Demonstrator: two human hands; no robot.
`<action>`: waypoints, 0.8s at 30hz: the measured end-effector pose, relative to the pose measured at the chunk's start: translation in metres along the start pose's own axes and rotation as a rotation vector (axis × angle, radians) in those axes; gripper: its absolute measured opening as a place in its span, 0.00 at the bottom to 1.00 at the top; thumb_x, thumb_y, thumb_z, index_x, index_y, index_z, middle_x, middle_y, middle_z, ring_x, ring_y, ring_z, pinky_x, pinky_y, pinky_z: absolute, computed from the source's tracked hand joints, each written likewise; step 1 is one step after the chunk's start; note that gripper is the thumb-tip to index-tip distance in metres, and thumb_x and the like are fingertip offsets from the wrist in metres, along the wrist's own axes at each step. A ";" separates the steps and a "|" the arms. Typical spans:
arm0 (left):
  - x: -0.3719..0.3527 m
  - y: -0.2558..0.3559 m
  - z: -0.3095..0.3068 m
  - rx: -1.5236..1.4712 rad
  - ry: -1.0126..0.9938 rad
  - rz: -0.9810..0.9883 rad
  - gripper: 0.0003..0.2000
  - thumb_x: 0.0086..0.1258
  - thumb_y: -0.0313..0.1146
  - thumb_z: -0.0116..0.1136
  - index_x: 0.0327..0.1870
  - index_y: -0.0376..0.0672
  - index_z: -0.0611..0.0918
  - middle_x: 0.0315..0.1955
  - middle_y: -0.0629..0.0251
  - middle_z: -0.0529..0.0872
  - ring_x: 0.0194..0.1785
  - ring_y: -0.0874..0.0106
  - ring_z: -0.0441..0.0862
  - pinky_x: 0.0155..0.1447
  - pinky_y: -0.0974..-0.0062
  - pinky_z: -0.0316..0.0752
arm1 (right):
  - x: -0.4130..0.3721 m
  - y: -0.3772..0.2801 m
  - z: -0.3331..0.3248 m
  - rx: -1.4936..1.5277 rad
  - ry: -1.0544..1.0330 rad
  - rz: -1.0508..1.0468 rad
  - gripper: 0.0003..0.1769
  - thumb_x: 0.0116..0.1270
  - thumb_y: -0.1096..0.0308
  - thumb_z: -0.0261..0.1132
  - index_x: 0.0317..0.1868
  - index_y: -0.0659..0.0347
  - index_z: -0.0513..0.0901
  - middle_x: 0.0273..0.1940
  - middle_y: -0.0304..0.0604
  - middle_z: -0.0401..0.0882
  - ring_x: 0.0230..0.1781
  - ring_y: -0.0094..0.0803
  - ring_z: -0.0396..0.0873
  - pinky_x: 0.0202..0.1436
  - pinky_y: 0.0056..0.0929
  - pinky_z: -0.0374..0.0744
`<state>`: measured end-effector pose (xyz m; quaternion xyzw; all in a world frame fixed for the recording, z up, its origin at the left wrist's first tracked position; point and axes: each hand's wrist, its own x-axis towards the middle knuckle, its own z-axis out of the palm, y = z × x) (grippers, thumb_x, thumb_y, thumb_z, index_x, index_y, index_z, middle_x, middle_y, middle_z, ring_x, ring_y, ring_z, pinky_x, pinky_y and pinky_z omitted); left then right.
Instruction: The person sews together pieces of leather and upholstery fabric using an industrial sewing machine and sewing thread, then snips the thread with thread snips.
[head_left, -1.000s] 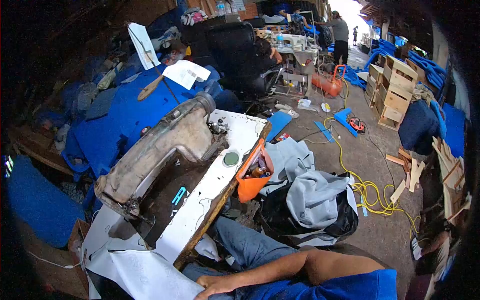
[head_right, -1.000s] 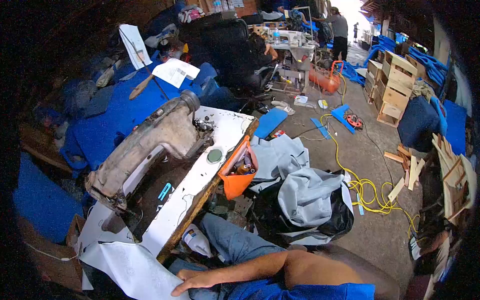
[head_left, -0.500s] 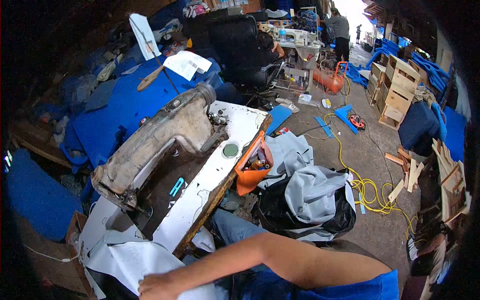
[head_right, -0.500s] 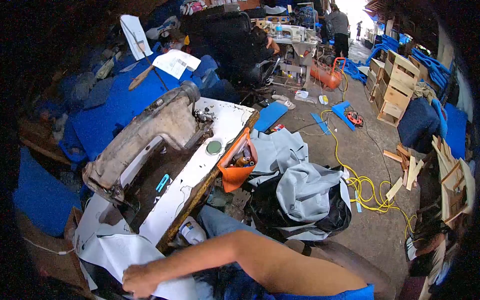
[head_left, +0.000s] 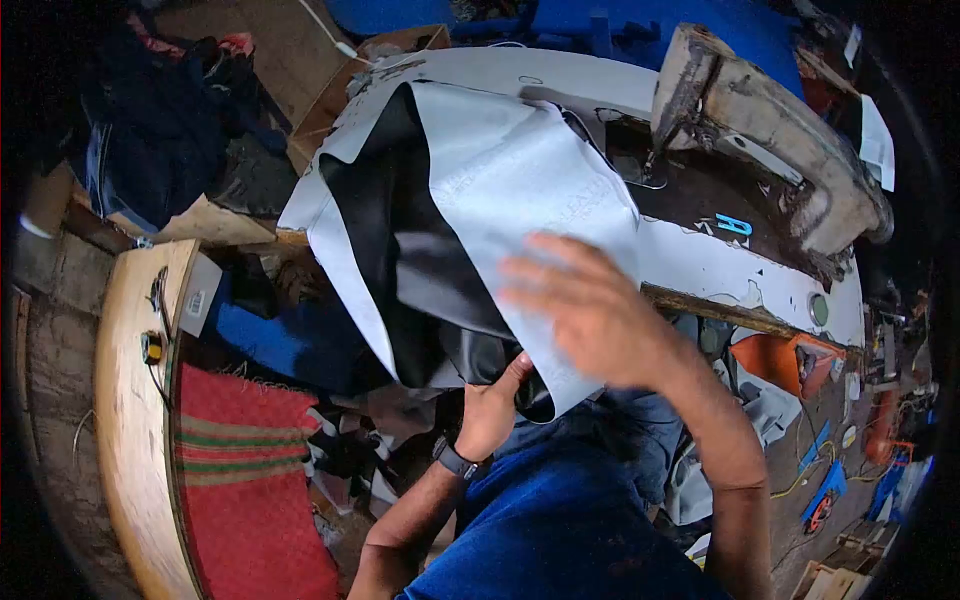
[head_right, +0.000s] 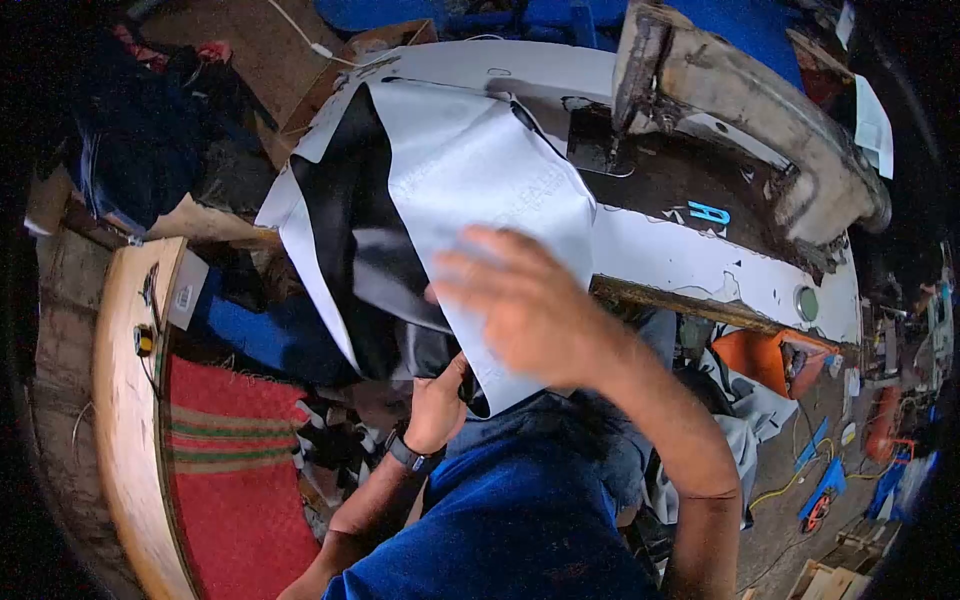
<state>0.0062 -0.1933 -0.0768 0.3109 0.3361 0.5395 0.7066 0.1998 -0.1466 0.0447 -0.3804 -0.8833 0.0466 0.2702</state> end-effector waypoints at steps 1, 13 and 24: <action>-0.005 0.001 -0.008 0.020 -0.044 0.039 0.13 0.85 0.27 0.59 0.65 0.34 0.83 0.57 0.63 0.89 0.60 0.73 0.86 0.64 0.69 0.82 | 0.011 -0.023 -0.008 0.101 -0.057 -0.089 0.19 0.71 0.67 0.68 0.60 0.59 0.89 0.68 0.46 0.84 0.79 0.49 0.71 0.87 0.57 0.63; 0.000 0.087 0.013 -0.250 -0.092 0.016 0.24 0.88 0.45 0.55 0.75 0.39 0.76 0.67 0.55 0.85 0.73 0.58 0.82 0.77 0.52 0.77 | -0.055 -0.041 -0.045 -0.282 -0.031 0.222 0.22 0.74 0.52 0.72 0.29 0.62 0.84 0.30 0.45 0.82 0.43 0.47 0.85 0.53 0.52 0.83; -0.004 0.093 0.032 -0.246 -0.225 0.067 0.23 0.73 0.27 0.67 0.70 0.38 0.79 0.64 0.56 0.87 0.66 0.62 0.86 0.74 0.58 0.79 | 0.002 -0.045 -0.052 0.136 0.300 0.382 0.17 0.75 0.57 0.72 0.43 0.66 0.89 0.41 0.50 0.90 0.45 0.51 0.87 0.52 0.48 0.83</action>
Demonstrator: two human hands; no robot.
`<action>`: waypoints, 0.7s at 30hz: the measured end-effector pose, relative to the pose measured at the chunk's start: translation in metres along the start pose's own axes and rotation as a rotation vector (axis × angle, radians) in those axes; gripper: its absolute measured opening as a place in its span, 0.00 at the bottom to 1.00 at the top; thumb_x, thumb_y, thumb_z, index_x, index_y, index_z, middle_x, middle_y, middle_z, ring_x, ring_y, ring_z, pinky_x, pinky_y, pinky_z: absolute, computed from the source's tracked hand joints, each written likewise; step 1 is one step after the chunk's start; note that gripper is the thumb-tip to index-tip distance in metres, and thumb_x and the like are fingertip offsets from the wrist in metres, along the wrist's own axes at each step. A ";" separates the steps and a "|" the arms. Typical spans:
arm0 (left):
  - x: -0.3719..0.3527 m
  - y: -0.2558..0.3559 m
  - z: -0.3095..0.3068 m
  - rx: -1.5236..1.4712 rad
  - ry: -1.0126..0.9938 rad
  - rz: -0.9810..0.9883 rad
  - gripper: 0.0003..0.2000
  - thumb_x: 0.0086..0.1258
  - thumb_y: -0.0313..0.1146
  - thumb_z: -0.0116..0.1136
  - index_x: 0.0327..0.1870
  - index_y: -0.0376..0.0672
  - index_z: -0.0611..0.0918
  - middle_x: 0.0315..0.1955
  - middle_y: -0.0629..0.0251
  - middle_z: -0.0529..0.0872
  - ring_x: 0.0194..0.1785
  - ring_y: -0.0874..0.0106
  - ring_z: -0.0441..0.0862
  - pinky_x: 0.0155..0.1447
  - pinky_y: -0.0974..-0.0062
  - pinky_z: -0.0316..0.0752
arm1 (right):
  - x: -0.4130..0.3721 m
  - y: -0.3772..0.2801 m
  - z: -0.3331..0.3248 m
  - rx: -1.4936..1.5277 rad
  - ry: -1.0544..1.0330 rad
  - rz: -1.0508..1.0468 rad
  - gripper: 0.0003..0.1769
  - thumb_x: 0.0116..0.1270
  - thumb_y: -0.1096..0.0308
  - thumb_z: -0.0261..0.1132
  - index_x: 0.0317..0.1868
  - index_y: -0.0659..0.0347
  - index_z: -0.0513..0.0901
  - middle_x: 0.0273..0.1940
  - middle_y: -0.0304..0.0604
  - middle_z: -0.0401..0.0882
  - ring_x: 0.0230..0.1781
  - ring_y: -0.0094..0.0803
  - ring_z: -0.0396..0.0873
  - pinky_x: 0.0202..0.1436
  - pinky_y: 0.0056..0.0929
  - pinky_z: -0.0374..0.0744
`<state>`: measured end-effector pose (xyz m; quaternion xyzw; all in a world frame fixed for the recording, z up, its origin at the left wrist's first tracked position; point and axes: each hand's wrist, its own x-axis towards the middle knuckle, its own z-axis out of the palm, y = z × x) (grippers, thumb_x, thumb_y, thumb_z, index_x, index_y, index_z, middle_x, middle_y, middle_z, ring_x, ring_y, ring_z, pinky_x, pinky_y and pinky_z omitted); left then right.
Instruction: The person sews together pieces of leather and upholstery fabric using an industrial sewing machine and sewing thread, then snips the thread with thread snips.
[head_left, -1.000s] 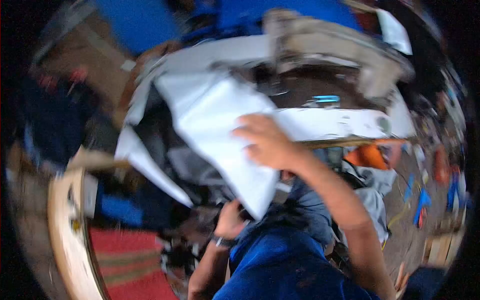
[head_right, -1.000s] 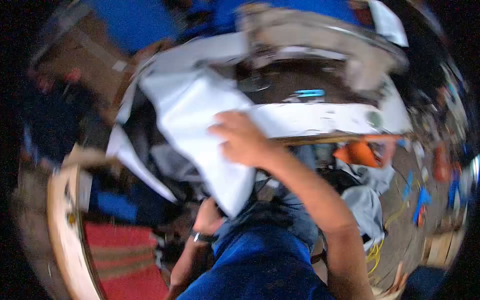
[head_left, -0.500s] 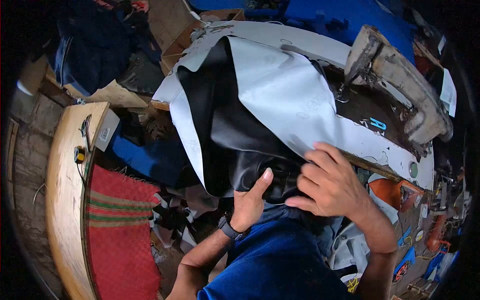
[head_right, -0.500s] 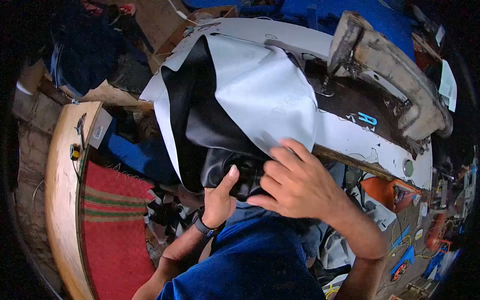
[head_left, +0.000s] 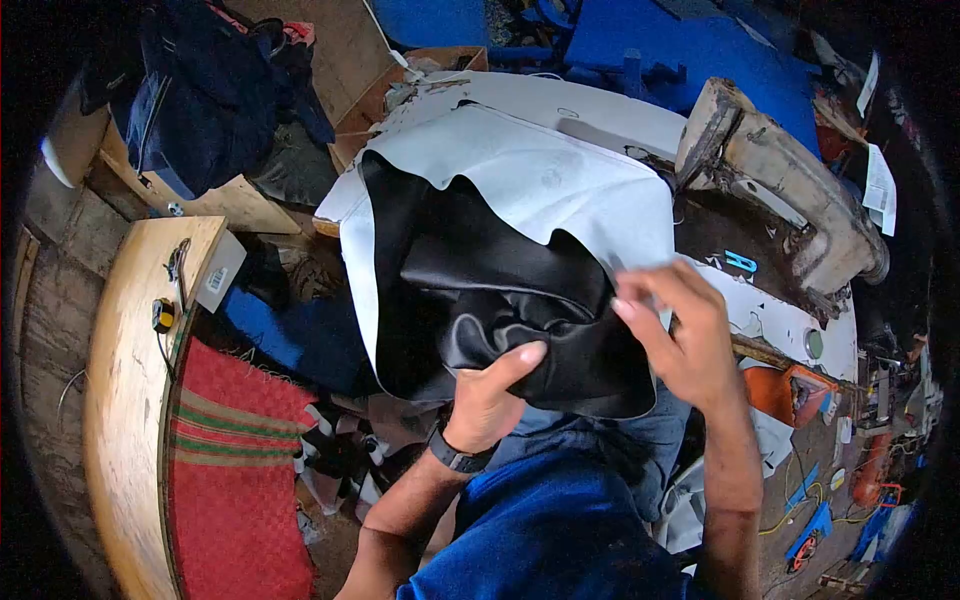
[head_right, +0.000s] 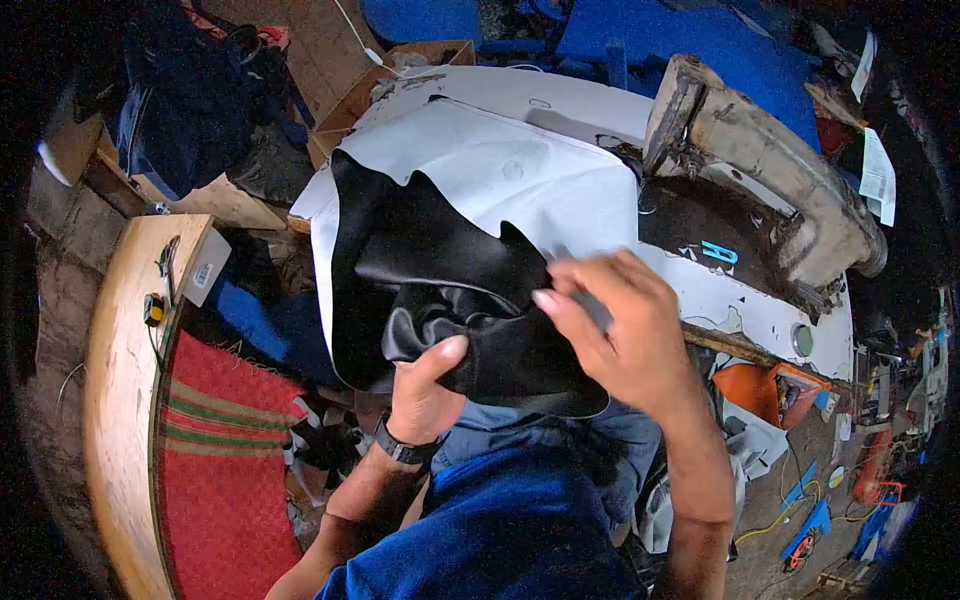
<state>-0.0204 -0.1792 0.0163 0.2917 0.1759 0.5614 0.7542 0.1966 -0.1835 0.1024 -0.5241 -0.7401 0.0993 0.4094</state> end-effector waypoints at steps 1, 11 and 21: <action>0.001 0.002 0.008 0.060 0.005 0.009 0.23 0.72 0.22 0.68 0.69 0.38 0.79 0.62 0.58 0.87 0.64 0.65 0.87 0.71 0.62 0.82 | 0.014 0.000 0.009 0.044 0.016 -0.079 0.17 0.75 0.57 0.73 0.44 0.66 0.89 0.42 0.49 0.90 0.48 0.49 0.86 0.54 0.46 0.82; -0.008 -0.008 0.000 0.322 0.080 0.089 0.13 0.70 0.18 0.71 0.54 0.36 0.87 0.48 0.67 0.91 0.51 0.74 0.88 0.59 0.71 0.84 | 0.034 0.010 0.025 0.020 -0.336 -0.184 0.09 0.77 0.68 0.70 0.41 0.68 0.87 0.40 0.46 0.86 0.43 0.42 0.82 0.50 0.41 0.80; 0.001 0.003 0.004 0.296 0.076 0.080 0.22 0.70 0.19 0.68 0.66 0.33 0.84 0.59 0.61 0.90 0.61 0.69 0.88 0.70 0.67 0.80 | 0.031 0.017 0.044 -0.079 0.162 -0.289 0.06 0.75 0.77 0.69 0.39 0.68 0.80 0.37 0.48 0.81 0.38 0.48 0.79 0.42 0.44 0.79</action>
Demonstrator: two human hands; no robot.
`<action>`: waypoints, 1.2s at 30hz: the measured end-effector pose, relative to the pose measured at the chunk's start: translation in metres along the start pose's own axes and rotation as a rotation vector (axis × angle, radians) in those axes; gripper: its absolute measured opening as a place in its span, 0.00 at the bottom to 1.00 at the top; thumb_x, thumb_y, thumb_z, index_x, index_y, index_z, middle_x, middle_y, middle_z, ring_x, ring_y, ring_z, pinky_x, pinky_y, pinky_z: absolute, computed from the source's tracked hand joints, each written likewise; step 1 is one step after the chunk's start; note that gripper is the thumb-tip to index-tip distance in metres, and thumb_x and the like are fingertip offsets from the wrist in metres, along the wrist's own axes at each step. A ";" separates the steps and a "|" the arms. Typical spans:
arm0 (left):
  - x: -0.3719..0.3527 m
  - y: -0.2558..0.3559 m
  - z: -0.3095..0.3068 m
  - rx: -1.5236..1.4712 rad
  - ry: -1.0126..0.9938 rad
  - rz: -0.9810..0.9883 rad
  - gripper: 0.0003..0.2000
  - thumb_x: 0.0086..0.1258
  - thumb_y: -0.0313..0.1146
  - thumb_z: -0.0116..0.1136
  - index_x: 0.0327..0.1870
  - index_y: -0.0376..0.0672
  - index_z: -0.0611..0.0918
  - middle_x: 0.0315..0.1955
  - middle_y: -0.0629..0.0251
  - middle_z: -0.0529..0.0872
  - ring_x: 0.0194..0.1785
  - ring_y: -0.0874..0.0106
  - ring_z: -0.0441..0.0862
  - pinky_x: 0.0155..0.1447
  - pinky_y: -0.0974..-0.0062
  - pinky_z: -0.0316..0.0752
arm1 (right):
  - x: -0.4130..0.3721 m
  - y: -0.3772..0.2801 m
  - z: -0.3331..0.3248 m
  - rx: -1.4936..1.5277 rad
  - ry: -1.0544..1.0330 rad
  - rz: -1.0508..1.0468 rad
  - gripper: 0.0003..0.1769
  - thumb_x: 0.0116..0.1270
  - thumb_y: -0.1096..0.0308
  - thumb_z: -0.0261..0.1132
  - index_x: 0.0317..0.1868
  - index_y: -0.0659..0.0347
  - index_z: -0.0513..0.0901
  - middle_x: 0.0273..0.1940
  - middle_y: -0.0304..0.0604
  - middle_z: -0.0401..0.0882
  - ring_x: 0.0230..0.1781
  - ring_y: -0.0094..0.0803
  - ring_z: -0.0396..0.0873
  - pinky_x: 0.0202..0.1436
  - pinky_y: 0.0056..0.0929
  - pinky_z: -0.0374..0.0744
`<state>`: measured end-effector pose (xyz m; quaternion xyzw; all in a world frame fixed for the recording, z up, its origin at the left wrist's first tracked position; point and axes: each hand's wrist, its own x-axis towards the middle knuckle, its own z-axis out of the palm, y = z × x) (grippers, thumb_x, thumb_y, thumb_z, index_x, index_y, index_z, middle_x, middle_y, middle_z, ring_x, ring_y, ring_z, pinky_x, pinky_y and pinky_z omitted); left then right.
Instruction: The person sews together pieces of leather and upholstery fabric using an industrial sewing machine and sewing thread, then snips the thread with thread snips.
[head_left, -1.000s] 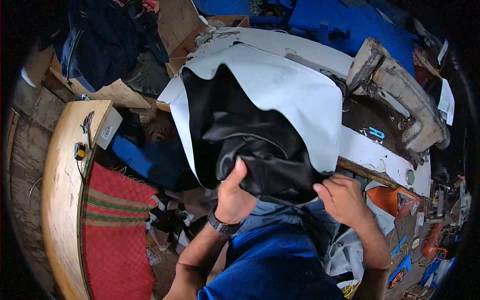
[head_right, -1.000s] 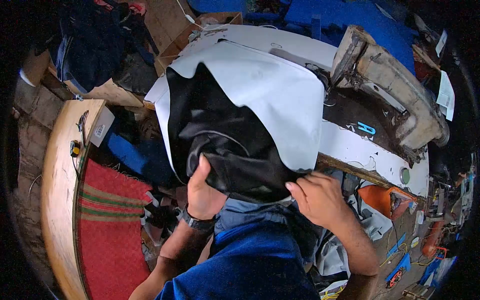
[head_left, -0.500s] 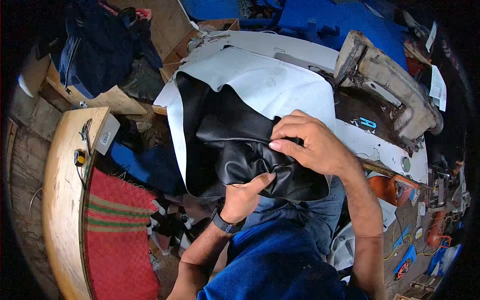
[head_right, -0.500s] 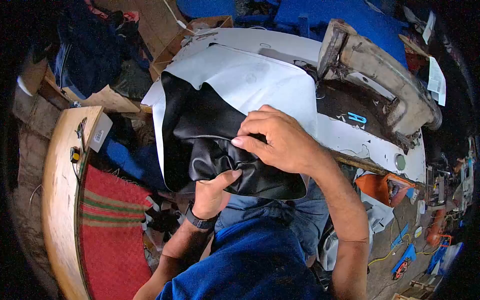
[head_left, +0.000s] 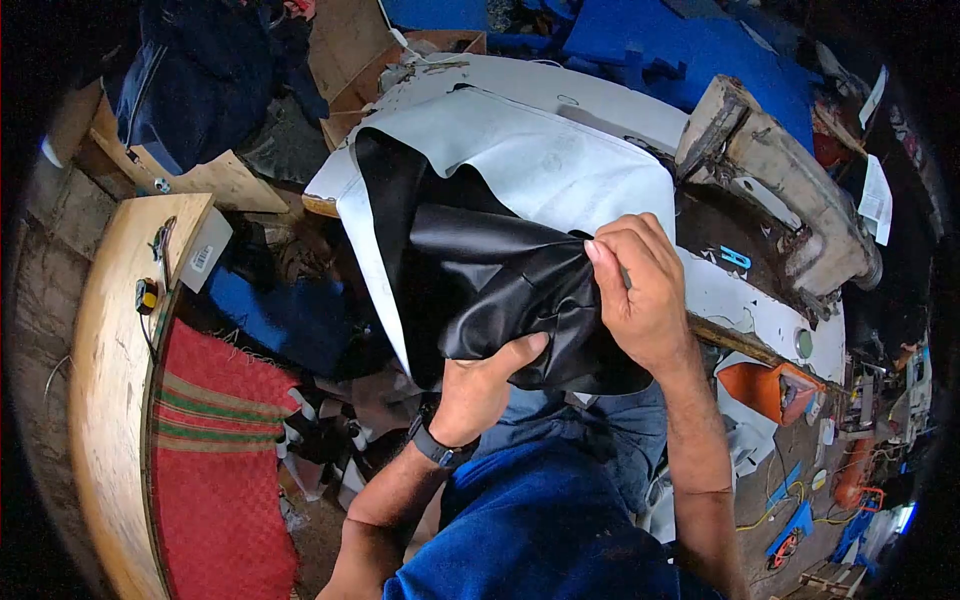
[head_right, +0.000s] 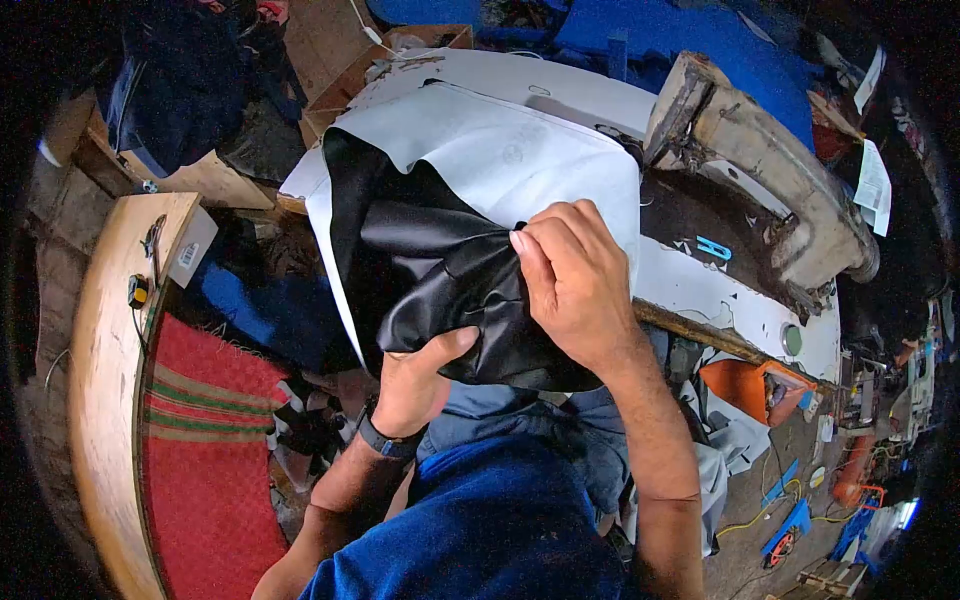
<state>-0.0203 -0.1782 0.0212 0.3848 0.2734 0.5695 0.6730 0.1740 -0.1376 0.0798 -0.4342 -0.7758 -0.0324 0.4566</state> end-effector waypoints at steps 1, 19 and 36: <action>0.000 0.004 0.001 -0.066 -0.025 -0.034 0.23 0.69 0.18 0.66 0.67 0.33 0.83 0.60 0.61 0.90 0.62 0.69 0.87 0.71 0.66 0.80 | -0.002 0.001 0.001 0.010 -0.001 0.020 0.05 0.75 0.77 0.69 0.39 0.68 0.80 0.37 0.48 0.81 0.38 0.48 0.78 0.42 0.44 0.79; 0.003 0.001 -0.011 -0.507 -0.093 -0.157 0.32 0.64 0.24 0.55 0.74 0.31 0.75 0.67 0.50 0.86 0.70 0.55 0.84 0.78 0.51 0.77 | 0.000 -0.006 0.006 0.096 0.004 0.051 0.10 0.77 0.73 0.69 0.38 0.67 0.77 0.34 0.50 0.77 0.36 0.49 0.75 0.41 0.47 0.75; 0.007 -0.026 -0.026 -0.894 -0.196 -0.350 0.30 0.73 0.34 0.54 0.77 0.37 0.75 0.75 0.49 0.80 0.77 0.51 0.78 0.86 0.46 0.66 | 0.012 -0.012 0.003 0.070 -0.061 0.098 0.14 0.71 0.67 0.72 0.30 0.63 0.79 0.30 0.47 0.80 0.37 0.47 0.80 0.43 0.46 0.80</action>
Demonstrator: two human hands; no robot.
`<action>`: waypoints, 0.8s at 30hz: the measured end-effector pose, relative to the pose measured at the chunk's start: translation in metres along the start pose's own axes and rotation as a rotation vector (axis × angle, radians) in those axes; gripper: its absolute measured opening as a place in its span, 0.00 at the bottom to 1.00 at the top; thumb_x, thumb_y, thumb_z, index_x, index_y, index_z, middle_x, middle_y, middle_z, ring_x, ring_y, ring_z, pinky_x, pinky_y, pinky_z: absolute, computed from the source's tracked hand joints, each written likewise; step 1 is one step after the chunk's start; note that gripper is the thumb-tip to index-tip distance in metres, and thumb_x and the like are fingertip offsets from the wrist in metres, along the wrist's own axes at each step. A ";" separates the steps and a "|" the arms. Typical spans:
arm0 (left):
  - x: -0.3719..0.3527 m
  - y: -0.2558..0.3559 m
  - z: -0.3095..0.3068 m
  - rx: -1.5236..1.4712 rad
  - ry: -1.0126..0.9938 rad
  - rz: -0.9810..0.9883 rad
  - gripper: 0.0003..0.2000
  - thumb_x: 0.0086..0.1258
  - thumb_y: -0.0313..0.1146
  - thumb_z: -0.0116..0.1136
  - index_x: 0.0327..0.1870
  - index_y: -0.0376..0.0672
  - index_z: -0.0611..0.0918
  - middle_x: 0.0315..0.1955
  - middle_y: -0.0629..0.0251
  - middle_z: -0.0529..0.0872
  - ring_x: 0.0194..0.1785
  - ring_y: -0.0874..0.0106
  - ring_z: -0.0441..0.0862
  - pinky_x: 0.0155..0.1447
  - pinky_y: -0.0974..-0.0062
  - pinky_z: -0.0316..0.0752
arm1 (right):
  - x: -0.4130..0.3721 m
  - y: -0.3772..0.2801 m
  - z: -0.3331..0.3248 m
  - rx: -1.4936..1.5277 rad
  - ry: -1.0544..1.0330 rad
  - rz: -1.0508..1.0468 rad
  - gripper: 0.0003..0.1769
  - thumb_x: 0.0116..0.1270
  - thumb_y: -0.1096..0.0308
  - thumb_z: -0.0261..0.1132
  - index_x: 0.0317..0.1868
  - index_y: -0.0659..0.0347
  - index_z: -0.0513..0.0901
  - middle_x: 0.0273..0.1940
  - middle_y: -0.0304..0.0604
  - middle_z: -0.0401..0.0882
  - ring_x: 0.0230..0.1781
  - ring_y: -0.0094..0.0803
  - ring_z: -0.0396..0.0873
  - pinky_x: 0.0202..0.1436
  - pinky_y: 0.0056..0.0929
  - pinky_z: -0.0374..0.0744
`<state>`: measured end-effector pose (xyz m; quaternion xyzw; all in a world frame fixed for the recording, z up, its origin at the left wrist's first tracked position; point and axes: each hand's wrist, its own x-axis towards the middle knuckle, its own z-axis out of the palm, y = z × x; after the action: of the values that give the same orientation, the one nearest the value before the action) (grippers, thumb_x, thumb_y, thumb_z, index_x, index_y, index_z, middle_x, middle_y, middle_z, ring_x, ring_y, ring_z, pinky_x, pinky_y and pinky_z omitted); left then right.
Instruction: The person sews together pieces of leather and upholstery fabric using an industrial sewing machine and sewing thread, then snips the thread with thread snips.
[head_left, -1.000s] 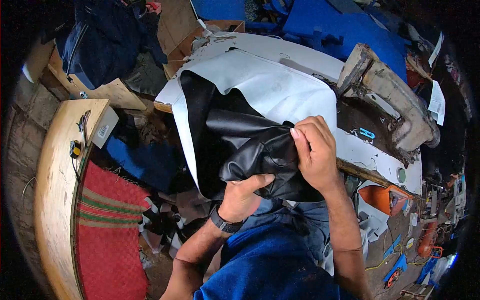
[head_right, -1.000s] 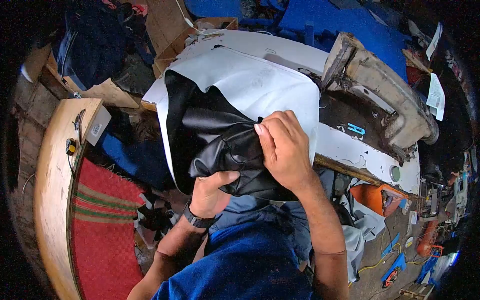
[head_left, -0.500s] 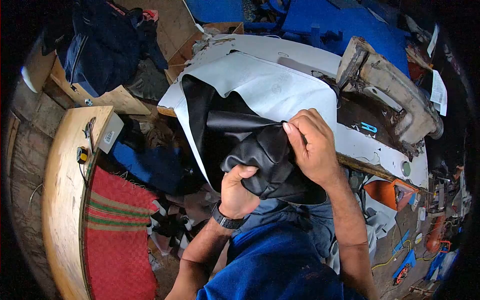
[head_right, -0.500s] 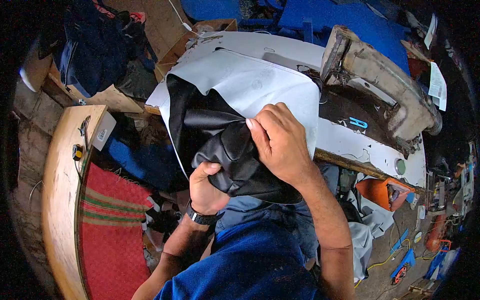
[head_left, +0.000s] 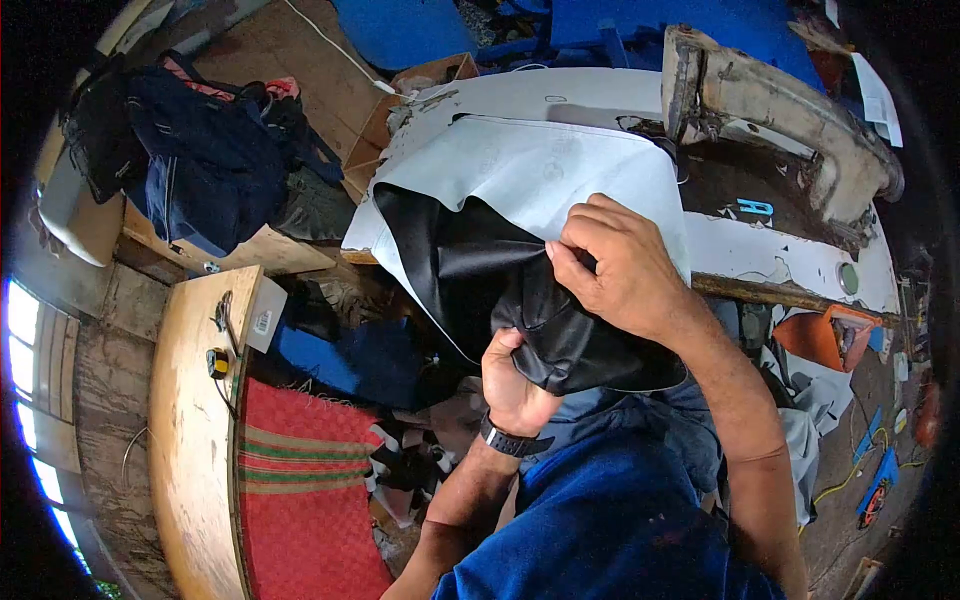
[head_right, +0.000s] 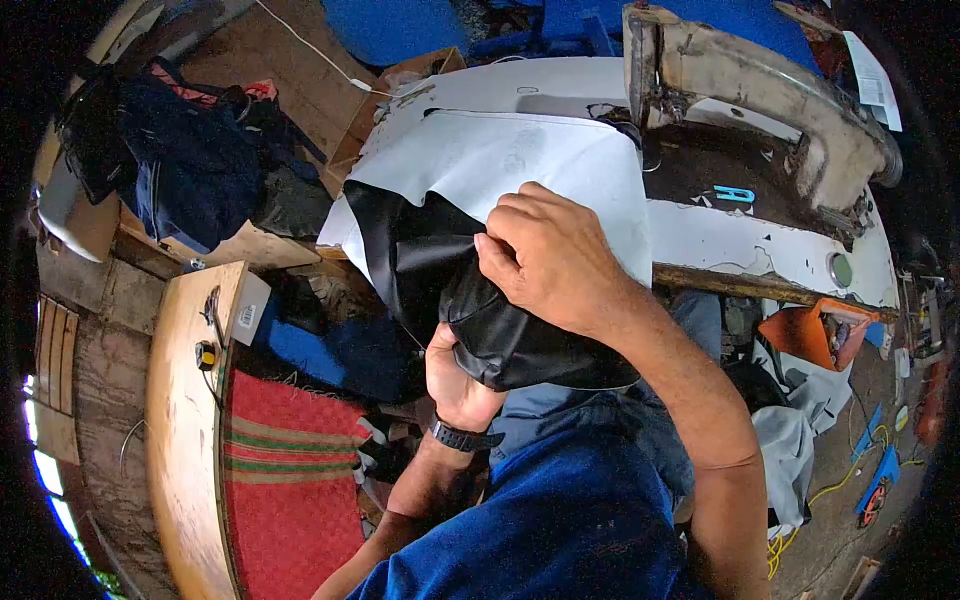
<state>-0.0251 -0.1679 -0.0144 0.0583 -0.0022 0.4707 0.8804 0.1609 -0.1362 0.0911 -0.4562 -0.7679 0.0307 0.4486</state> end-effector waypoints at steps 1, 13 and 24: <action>0.000 0.000 0.002 -0.018 -0.019 -0.007 0.29 0.73 0.34 0.54 0.76 0.36 0.76 0.75 0.48 0.80 0.77 0.50 0.77 0.86 0.46 0.66 | -0.001 0.000 0.000 -0.006 -0.002 0.005 0.14 0.71 0.66 0.72 0.30 0.63 0.79 0.31 0.47 0.80 0.37 0.47 0.80 0.44 0.47 0.80; -0.104 -0.021 -0.068 0.513 0.384 -0.310 0.30 0.88 0.50 0.45 0.82 0.38 0.70 0.80 0.50 0.74 0.82 0.52 0.70 0.89 0.50 0.57 | -0.163 0.029 -0.042 -0.054 0.237 0.498 0.34 0.62 0.60 0.83 0.62 0.66 0.77 0.55 0.54 0.79 0.56 0.46 0.80 0.61 0.45 0.79; 0.047 0.028 0.101 2.276 -0.617 -0.177 0.14 0.81 0.29 0.56 0.59 0.37 0.88 0.58 0.46 0.90 0.64 0.49 0.87 0.73 0.57 0.77 | -0.154 0.001 -0.033 0.421 0.117 1.298 0.31 0.81 0.46 0.67 0.70 0.62 0.81 0.54 0.57 0.89 0.56 0.48 0.86 0.67 0.43 0.81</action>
<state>-0.0164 -0.1240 0.0914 0.9200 0.2100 0.1052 0.3137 0.2135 -0.2603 0.0085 -0.7282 -0.2911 0.4173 0.4592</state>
